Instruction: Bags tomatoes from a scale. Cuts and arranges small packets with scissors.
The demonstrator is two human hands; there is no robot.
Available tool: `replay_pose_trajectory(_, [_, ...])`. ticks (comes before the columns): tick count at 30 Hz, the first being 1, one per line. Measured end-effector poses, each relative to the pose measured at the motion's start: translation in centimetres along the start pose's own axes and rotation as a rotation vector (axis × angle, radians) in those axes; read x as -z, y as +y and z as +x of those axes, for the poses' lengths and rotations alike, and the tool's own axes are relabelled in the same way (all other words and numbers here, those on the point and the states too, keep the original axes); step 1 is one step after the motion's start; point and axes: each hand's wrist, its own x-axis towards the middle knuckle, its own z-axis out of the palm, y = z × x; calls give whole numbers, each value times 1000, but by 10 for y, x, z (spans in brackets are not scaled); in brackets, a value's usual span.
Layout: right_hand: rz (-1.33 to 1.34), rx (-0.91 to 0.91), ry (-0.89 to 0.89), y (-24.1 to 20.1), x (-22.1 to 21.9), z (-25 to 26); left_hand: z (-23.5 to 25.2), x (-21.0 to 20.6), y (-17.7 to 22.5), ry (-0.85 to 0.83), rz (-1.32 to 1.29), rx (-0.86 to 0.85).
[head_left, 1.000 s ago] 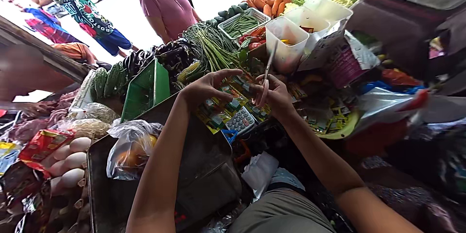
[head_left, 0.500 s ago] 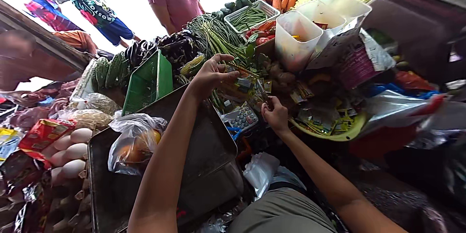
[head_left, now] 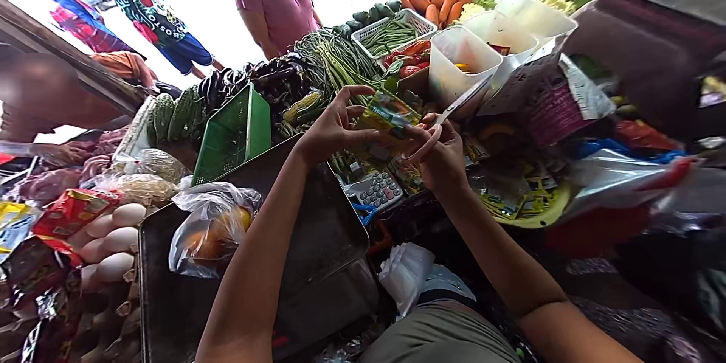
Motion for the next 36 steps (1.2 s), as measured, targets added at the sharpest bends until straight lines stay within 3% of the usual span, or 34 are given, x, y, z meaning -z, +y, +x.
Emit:
replay_pose_trajectory(2, [-89, -61, -15, -10, 9, 2, 1, 2, -2, -47, 3, -38])
replay_pose_trajectory(6, [-390, -218, -281, -23, 50, -7, -1, 9, -6, 20, 60, -85])
replay_pose_trajectory(11, [-359, -258, -526, -2, 108, -34, -1, 10, -7, 39, -3, -70])
replay_pose_trajectory(14, [-355, -293, -695, -8, 109, -34, -1, 10, -5, -20, 17, -52])
replay_pose_trajectory(21, [-433, -276, -709, -24, 81, -16, -1, 5, 0, -106, 57, 13])
replay_pose_trajectory(36, [-486, -234, -675, -27, 74, -9, -3, 8, 1, -179, 17, 21])
